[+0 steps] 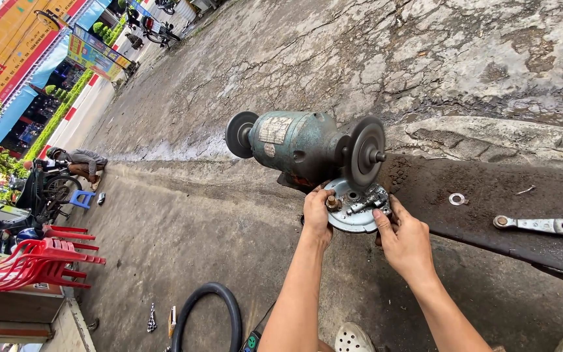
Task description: Repairing and cleaning a motorcycle brake hub using a bench grinder and hand tools in a workshop environment.
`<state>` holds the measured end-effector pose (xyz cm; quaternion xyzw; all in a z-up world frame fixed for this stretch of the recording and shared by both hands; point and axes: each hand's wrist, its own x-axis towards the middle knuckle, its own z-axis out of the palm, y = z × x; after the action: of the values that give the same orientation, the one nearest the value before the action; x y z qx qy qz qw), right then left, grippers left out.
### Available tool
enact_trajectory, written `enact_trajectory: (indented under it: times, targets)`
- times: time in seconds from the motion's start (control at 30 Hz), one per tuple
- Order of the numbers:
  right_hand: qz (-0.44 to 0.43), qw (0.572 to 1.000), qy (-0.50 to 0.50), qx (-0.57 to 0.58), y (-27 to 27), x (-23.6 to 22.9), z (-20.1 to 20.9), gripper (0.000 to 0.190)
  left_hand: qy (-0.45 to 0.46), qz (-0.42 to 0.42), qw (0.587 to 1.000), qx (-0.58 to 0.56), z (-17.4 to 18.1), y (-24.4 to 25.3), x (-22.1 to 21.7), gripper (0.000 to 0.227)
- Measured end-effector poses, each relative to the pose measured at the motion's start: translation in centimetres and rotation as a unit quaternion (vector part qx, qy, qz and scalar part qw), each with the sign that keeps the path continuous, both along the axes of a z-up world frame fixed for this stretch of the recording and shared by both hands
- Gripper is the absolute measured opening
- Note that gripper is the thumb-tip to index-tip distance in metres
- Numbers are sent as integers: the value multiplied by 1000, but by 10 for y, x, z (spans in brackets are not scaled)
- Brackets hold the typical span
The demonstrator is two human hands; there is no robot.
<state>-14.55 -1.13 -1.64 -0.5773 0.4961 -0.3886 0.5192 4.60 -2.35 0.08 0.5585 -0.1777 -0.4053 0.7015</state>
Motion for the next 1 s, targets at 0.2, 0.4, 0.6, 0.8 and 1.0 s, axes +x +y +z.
enact_trajectory:
  times: [0.2,0.4,0.6,0.8,1.0]
  targets:
    - [-12,1000,-20,8,8,0,11,61,-6,-3,1000,-24,12,9,-6,12]
    - [-38,998,-47,1,12,-3,19,57,26,-4,999,-33,8,11,-10,7]
    - [-65,993,-99,-15,6,-12,-3,61,138,22,990,12,-7,20,-33,16]
    - [-55,989,-130,-42,-6,-10,-5,59,287,69,955,-4,-15,15,-43,21]
    - [-53,987,-140,-60,-13,-14,4,54,252,87,964,-20,18,24,-62,11]
